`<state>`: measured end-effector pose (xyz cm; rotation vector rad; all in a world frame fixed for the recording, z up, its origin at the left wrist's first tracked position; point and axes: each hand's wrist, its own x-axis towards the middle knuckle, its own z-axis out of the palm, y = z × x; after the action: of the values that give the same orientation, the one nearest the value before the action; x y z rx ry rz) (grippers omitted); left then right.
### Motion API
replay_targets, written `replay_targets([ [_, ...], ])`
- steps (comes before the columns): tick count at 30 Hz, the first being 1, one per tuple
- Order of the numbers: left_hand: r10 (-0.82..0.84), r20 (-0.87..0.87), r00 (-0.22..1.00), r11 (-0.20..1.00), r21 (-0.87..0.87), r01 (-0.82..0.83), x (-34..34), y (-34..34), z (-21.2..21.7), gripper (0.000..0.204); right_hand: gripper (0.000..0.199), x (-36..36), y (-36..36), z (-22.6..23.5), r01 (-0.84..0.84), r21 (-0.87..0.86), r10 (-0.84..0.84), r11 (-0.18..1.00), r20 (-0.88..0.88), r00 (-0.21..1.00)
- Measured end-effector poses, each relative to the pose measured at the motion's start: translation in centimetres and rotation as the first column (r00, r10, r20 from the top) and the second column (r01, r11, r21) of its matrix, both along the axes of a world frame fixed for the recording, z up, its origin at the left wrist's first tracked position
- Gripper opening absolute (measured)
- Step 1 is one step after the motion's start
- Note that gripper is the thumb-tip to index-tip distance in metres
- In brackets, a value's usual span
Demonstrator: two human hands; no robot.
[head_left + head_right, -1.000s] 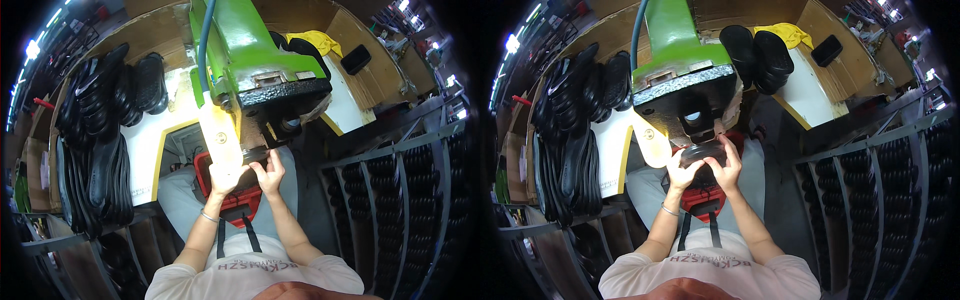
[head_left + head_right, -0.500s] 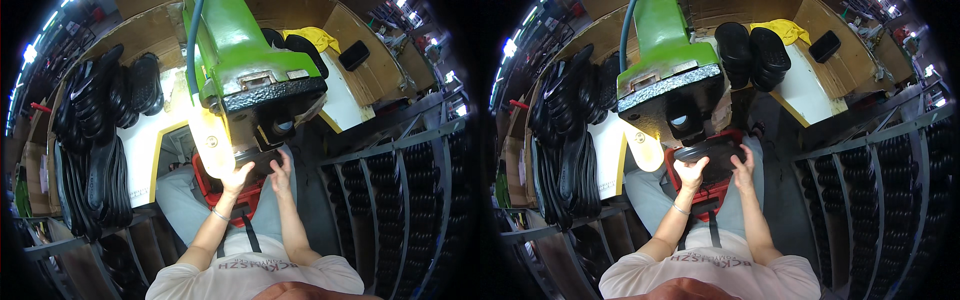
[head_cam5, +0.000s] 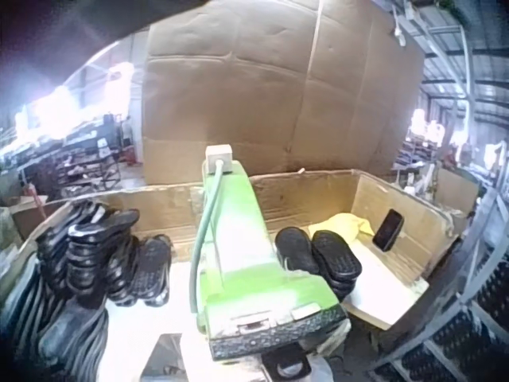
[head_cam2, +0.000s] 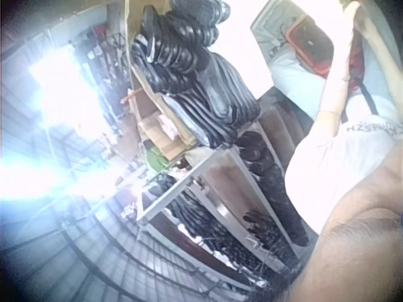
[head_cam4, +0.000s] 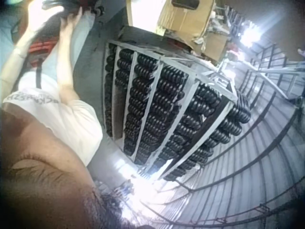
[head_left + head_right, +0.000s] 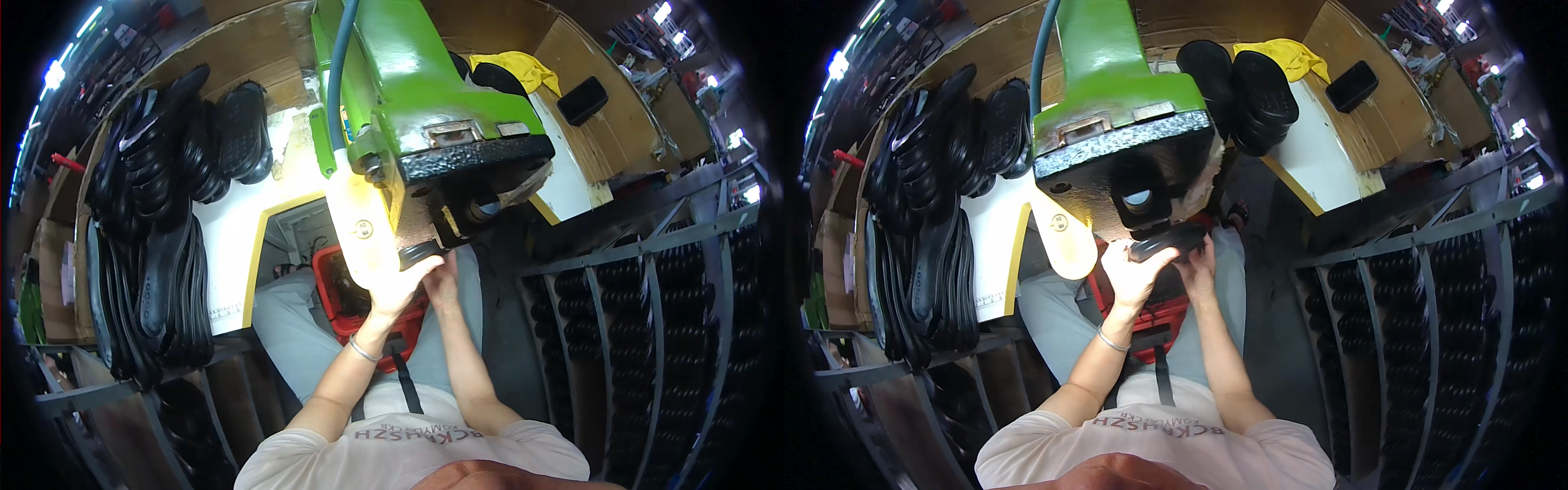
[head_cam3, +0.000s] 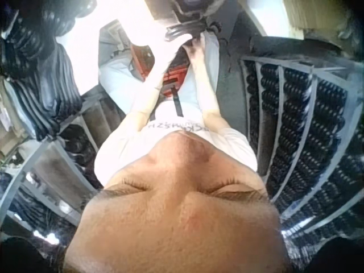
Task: Operate a shoe manufacturing machine to process and stack shoe soles.
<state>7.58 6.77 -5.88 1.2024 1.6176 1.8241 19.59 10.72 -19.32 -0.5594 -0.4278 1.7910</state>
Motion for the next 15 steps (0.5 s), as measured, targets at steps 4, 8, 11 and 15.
replay_targets([
  [4,0.055,-0.242,0.969,0.992,-0.099,-0.081,-1.0,-0.6,-0.2,0.042,0.062,-1.1,-0.2,0.1,0.0,0.092,-0.007,0.996,0.081,0.997],
  [8,-0.004,-0.198,0.98,0.999,0.034,0.011,-2.2,-1.4,0.2,0.052,0.064,1.7,0.3,2.6,0.143,0.037,-0.148,0.989,0.286,0.947],
  [11,-0.086,-0.037,0.996,0.993,0.081,0.089,-3.0,-2.1,-0.4,0.054,0.067,4.1,1.5,5.4,0.301,0.273,-0.401,0.914,0.487,0.776],
  [15,-0.137,0.082,0.987,0.987,0.092,0.13,-4.8,-2.7,0.1,0.046,0.074,5.4,1.7,11.4,0.259,0.437,-0.497,0.862,0.624,0.602],
])
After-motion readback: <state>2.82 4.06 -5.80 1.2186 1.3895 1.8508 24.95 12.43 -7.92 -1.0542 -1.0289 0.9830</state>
